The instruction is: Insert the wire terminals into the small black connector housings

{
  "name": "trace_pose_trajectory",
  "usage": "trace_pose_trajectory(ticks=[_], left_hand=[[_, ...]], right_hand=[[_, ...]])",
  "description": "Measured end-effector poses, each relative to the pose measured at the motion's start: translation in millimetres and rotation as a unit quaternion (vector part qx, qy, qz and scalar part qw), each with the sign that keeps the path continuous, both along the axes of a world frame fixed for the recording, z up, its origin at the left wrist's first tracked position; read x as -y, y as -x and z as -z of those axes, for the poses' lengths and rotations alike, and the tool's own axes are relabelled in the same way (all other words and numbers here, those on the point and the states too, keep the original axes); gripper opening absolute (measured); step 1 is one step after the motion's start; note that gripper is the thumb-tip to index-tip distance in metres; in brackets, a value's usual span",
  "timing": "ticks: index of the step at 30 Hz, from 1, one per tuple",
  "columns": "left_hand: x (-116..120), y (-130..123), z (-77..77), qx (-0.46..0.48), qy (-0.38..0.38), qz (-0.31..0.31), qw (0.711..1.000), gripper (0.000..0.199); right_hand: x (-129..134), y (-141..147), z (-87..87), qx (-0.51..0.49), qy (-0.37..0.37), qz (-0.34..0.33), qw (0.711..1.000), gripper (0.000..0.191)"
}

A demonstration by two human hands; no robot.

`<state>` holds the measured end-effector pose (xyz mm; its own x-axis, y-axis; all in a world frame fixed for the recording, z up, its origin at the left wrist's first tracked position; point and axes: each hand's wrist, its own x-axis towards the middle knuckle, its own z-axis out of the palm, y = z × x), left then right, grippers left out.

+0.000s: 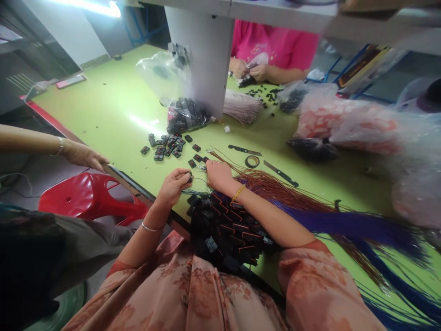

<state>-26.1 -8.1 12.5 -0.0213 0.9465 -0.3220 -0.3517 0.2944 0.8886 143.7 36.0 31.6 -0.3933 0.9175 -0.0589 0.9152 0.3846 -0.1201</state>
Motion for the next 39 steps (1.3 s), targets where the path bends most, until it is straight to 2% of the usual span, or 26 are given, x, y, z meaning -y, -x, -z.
trace_pose_trajectory(ticks=[4,8,12,15,23,32,39], left_hand=[[-3.5,-6.8,0.0,0.045,0.011,-0.022,0.999,0.030],[-8.7,-13.7,1.7,0.103,0.032,-0.019,0.994,0.019],[-13.5,-18.3,6.2,0.153,0.048,0.002,0.987,0.012],[-15.5,-20.1,8.0,0.172,0.054,0.010,0.984,0.010],[-16.0,-22.6,3.8,0.175,0.060,0.023,0.982,0.011],[-13.7,-23.0,5.0,0.128,0.064,-0.015,0.990,0.016],[-12.5,-29.8,5.4,0.112,0.069,-0.019,0.991,0.021]], right_hand=[[1.4,-7.9,4.3,-0.157,-0.025,-0.024,0.987,0.018],[3.5,-13.8,7.1,-0.318,-0.022,-0.054,0.946,0.014],[5.8,-15.6,5.6,-0.401,0.000,-0.062,0.914,0.010],[7.4,-15.8,4.0,-0.407,0.003,-0.076,0.910,0.007],[9.5,-14.9,2.9,-0.374,-0.007,-0.066,0.925,0.007],[8.9,-15.1,6.1,-0.365,-0.026,-0.069,0.928,0.005],[9.1,-14.3,8.3,-0.361,-0.029,-0.088,0.928,0.007]])
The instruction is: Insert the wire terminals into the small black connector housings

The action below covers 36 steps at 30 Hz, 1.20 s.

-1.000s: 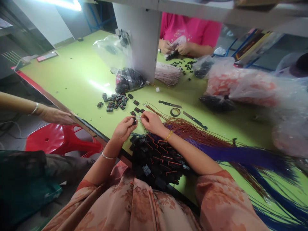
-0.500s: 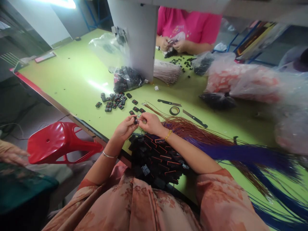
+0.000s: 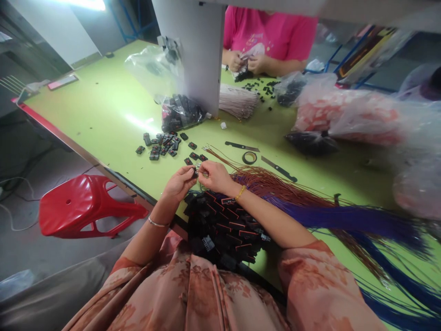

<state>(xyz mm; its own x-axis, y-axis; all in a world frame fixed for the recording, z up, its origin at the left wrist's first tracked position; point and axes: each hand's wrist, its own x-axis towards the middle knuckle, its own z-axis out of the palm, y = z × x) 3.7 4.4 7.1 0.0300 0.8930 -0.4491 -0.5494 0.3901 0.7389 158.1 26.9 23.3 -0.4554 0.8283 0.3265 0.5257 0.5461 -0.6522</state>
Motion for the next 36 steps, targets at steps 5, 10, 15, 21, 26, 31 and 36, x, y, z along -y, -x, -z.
trace_pose_trajectory(ticks=[5,10,15,21,26,31,36], left_hand=[[1.5,-7.1,1.1,-0.007,-0.014,-0.018,1.000,0.021],[1.7,-8.7,3.2,-0.025,-0.022,-0.027,0.999,0.026],[4.0,-12.2,0.0,-0.058,-0.037,-0.036,0.997,0.029],[19.7,-27.2,-17.3,-0.098,-0.136,0.030,0.985,0.024],[31.7,-38.0,-19.8,-0.113,-0.171,0.073,0.976,0.021],[32.2,-34.4,-16.9,-0.091,-0.132,0.065,0.985,0.024],[21.7,-27.8,-11.5,-0.015,-0.076,0.025,0.997,0.024]], right_hand=[[-0.9,-0.2,-0.4,0.035,0.003,-0.011,0.999,0.011],[2.8,1.4,-0.2,0.062,0.020,0.000,0.998,0.011],[-9.9,-3.3,-7.3,0.062,0.035,0.006,0.997,0.014],[-88.4,-20.9,-1.3,0.099,0.069,0.187,0.975,0.013],[-119.5,-13.2,17.3,0.193,0.106,0.212,0.952,0.006],[-98.0,-9.1,6.9,0.066,0.090,0.171,0.979,0.006],[-43.5,-13.9,-11.8,-0.111,0.135,0.062,0.983,0.012]])
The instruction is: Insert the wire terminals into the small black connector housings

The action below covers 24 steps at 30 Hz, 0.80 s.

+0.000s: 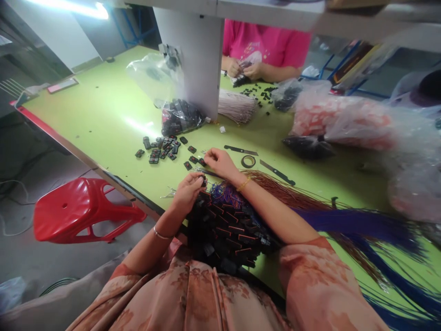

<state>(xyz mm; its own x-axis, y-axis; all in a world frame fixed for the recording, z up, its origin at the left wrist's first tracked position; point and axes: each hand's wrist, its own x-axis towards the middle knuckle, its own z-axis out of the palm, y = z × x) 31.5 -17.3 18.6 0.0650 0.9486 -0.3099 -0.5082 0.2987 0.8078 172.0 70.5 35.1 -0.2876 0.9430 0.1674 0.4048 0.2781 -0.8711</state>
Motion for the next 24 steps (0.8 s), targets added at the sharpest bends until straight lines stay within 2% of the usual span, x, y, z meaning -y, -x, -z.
trace_pose_trajectory(ticks=[4,7,12,17,24], left_hand=[[-9.8,1.9,8.2,0.049,0.032,-0.011,0.998,0.017],[-14.7,1.9,13.2,0.073,0.038,-0.016,0.996,0.014],[-18.5,2.7,15.3,0.085,0.042,-0.011,0.995,0.012],[-18.8,4.9,15.2,0.088,0.049,0.003,0.995,0.013],[-17.2,6.8,17.0,0.085,0.044,0.014,0.995,0.014]], right_hand=[[35.9,-6.2,0.7,-0.013,0.017,-0.017,1.000,0.014],[47.7,-9.8,6.7,0.010,0.011,-0.005,1.000,0.014],[50.6,-10.0,11.1,0.051,-0.033,-0.008,0.998,0.016],[49.1,-8.0,11.6,0.097,-0.045,-0.020,0.994,0.022],[46.5,-6.5,12.3,0.079,0.003,-0.034,0.996,0.029]])
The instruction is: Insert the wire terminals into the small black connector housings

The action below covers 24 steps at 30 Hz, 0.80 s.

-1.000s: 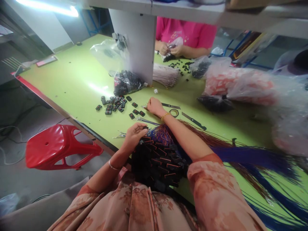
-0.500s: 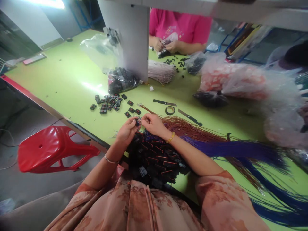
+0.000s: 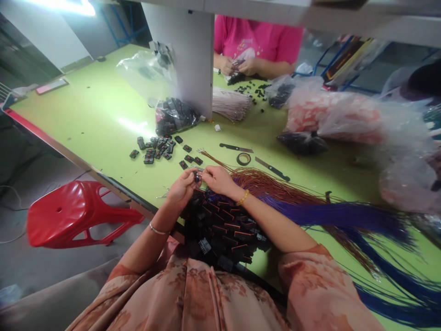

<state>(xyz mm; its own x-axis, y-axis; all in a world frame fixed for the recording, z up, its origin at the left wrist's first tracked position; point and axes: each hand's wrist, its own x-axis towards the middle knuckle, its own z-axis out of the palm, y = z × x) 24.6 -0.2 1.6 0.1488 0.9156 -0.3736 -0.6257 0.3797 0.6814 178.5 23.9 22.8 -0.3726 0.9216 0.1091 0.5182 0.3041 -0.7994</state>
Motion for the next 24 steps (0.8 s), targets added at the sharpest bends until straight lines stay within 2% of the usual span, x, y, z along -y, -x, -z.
trace_pose_trajectory(ticks=[5,8,10,13,16,19,24], left_hand=[[2.3,-0.5,-1.4,-0.027,-0.026,-0.005,0.999,0.019],[4.3,-4.2,-3.2,-0.076,-0.053,-0.021,0.995,0.022],[5.3,-7.4,-4.1,-0.120,-0.082,-0.039,0.989,0.023],[5.5,-10.3,-4.5,-0.153,-0.096,-0.058,0.982,0.025],[4.3,-10.1,-3.8,-0.134,-0.068,-0.063,0.987,0.030],[3.2,-9.5,-2.0,-0.130,-0.063,-0.064,0.987,0.033],[7.3,-10.5,-4.7,-0.211,-0.117,-0.067,0.968,0.026]], right_hand=[[-1.9,1.2,-6.7,-0.033,0.081,0.007,0.996,0.027],[-3.6,1.9,-9.1,-0.059,0.135,0.007,0.989,0.023],[-4.1,2.2,-8.6,-0.062,0.144,0.006,0.988,0.023],[-3.8,0.7,-6.3,-0.043,0.085,-0.006,0.995,0.025],[-2.5,-1.6,-4.3,-0.019,0.010,-0.025,0.999,0.019],[0.2,-0.4,-2.5,0.012,-0.021,-0.027,0.999,0.016],[4.3,0.1,-5.4,0.066,-0.050,-0.015,0.996,0.016]])
